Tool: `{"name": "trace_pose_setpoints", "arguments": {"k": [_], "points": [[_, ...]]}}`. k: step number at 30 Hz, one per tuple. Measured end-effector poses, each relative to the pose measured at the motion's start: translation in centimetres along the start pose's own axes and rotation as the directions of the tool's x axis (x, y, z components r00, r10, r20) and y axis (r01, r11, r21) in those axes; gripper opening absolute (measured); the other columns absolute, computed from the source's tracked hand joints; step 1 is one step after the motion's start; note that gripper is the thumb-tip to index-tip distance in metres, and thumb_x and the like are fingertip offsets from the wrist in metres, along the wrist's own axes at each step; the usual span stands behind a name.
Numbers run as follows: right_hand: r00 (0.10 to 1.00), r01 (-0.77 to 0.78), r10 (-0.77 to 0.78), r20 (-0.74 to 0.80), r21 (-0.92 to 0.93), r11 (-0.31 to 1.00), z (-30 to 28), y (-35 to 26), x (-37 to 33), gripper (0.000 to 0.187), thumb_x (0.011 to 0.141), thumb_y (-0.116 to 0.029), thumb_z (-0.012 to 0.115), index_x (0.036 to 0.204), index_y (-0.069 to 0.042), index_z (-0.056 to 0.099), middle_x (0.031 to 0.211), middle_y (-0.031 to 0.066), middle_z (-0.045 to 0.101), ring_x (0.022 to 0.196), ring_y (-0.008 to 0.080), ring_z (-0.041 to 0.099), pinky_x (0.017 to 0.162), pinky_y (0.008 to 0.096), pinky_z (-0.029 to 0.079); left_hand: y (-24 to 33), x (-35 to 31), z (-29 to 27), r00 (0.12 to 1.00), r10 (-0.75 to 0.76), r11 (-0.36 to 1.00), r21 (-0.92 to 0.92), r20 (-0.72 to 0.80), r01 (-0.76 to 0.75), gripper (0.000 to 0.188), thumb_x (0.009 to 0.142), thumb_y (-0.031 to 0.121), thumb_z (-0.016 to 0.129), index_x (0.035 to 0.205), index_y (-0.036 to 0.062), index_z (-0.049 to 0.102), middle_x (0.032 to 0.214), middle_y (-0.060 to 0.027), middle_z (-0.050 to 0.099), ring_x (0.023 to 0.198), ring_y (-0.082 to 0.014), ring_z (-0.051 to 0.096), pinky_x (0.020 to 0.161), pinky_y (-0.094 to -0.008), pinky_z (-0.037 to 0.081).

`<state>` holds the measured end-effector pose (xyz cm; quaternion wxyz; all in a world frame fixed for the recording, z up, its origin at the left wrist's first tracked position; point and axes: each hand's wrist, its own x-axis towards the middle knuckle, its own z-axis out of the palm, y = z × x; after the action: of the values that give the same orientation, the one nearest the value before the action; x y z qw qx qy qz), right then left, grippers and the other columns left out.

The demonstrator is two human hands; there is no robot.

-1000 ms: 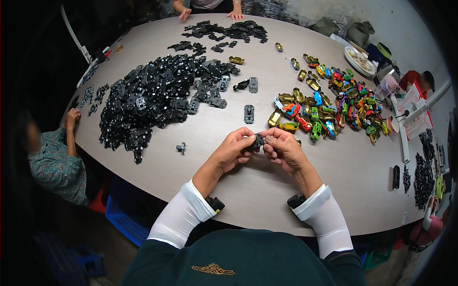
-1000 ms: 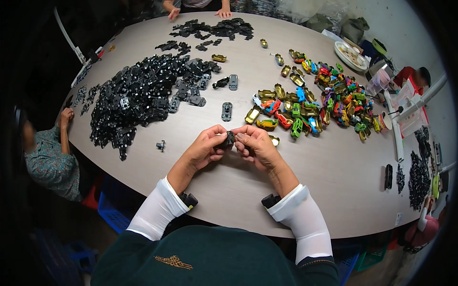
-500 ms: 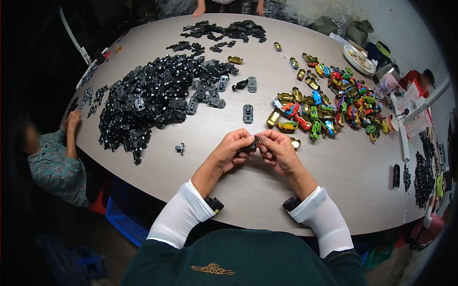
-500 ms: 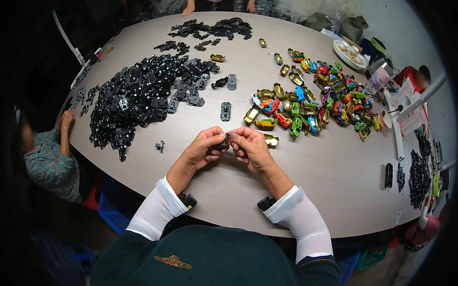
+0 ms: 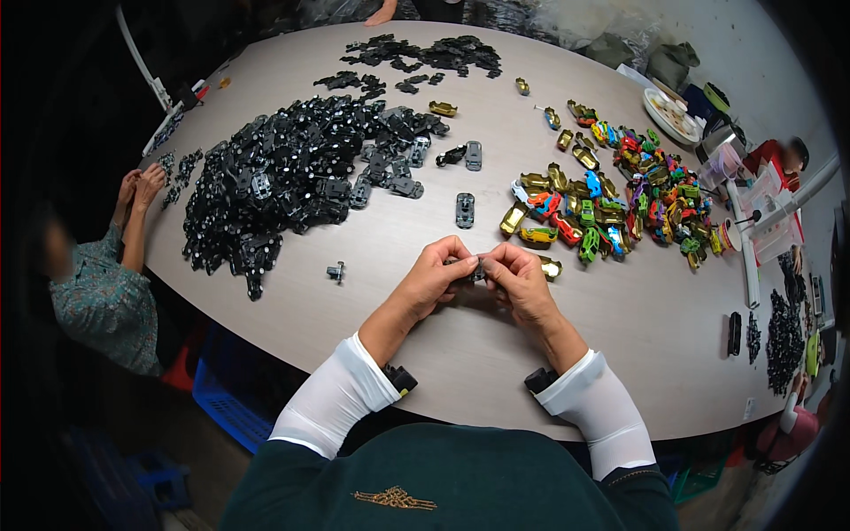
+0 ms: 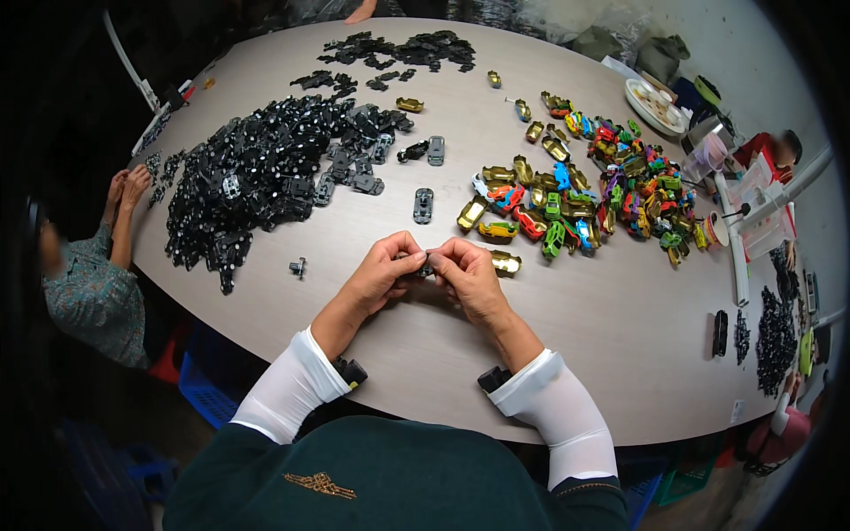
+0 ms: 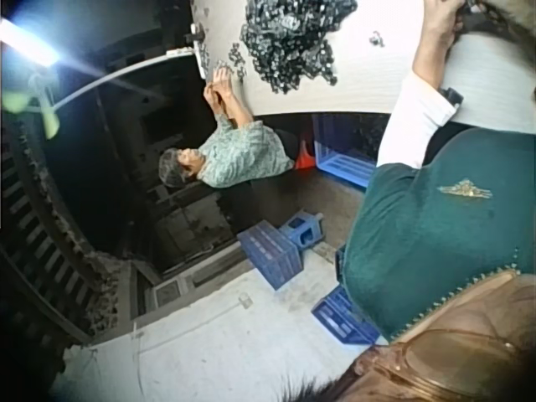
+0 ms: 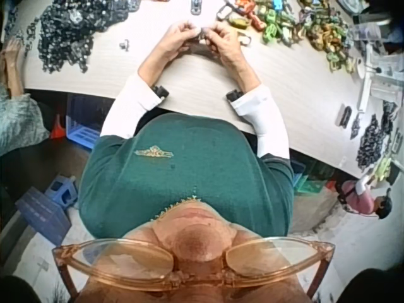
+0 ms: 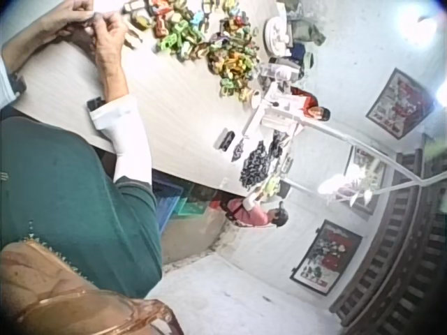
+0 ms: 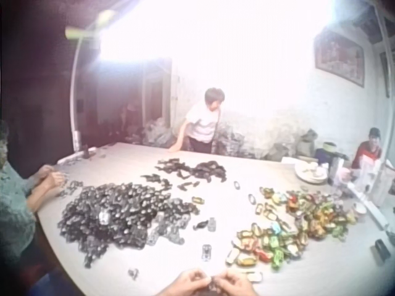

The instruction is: The person assembles small toy cars by hand at a large table. They pick up a black chassis and a colored body, fit the two parts together, and place the completed unit on the table. The process is repeated with different colored bodies throughout the clip.

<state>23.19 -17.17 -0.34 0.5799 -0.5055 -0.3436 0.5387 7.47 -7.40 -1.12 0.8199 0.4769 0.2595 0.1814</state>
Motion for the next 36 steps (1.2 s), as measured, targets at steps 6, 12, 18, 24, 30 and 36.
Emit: {"name": "trace_pose_setpoints", "arguments": {"k": [6,12,18,24,30,36], "points": [[0.898,0.394,-0.438,0.042,-0.519,0.758,-0.5,2.7,1.2,0.012,0.092,-0.015,0.063,0.096,-0.003,0.063,0.063,-0.0031,0.054,0.046,0.0008,0.04,0.038,0.0161,0.029,-2.3,1.6,-0.4,0.923,0.377,0.832,0.464,-0.073,-0.304,0.012,0.093,0.016,0.06,0.088,0.0079,0.053,0.071,0.0038,0.054,0.049,-0.0006,0.038,0.04,-0.0178,0.026],[0.995,-0.074,0.078,-0.065,0.071,0.995,0.2,-0.7,0.0,0.014,0.093,-0.014,0.061,0.097,-0.001,0.063,0.066,-0.0005,0.057,0.046,0.0011,0.041,0.038,0.0161,0.029,-0.3,0.4,1.0,0.939,0.313,0.919,0.295,-0.145,-0.261,0.013,0.094,0.013,0.057,0.102,0.0051,0.063,0.073,0.0044,0.058,0.048,0.0002,0.037,0.039,-0.018,0.025],[0.997,-0.027,0.026,-0.077,-0.02,0.999,0.5,-0.2,0.2,0.012,0.093,-0.013,0.061,0.092,-0.002,0.064,0.065,-0.0014,0.057,0.046,0.0014,0.042,0.039,0.0169,0.032,-1.9,1.2,-0.2,0.9,0.428,0.809,0.479,-0.08,-0.341,0.018,0.094,0.012,0.056,0.1,-0.0006,0.067,0.082,0.0001,0.066,0.068,-0.0036,0.053,0.06,-0.02,0.044],[0.995,-0.014,0.004,-0.097,-0.106,0.994,0.4,-0.1,0.2,0.011,0.092,-0.012,0.062,0.089,-0.002,0.067,0.064,-0.0028,0.057,0.049,0.0012,0.044,0.041,0.0171,0.034,-1.3,0.6,0.3,0.905,0.409,0.771,0.574,-0.115,-0.276,0.017,0.093,0.011,0.057,0.098,-0.0026,0.066,0.083,-0.0024,0.067,0.075,-0.0058,0.056,0.069,-0.022,0.046],[0.977,0.138,-0.186,-0.109,-0.351,0.926,0.4,1.4,0.5,0.012,0.09,-0.006,0.058,0.086,0.001,0.067,0.064,-0.0021,0.057,0.055,0.0033,0.046,0.048,0.0213,0.037,-0.8,-0.1,1.3,0.889,0.438,0.695,0.677,-0.132,-0.242,0.016,0.092,0.01,0.058,0.098,-0.0025,0.066,0.08,-0.0038,0.067,0.071,-0.0064,0.057,0.065,-0.0228,0.047],[0.942,0.276,-0.328,-0.078,-0.377,0.884,0.3,0.2,0.5,0.011,0.092,-0.005,0.056,0.087,0.001,0.064,0.066,-0.0014,0.056,0.06,0.0044,0.048,0.054,0.0212,0.04,0.2,-1.6,2.0,0.804,0.572,0.657,0.678,-0.163,-0.33,0.016,0.09,0.008,0.061,0.102,-0.0009,0.065,0.079,-0.0042,0.067,0.068,-0.0087,0.058,0.062,-0.0243,0.047]]}}
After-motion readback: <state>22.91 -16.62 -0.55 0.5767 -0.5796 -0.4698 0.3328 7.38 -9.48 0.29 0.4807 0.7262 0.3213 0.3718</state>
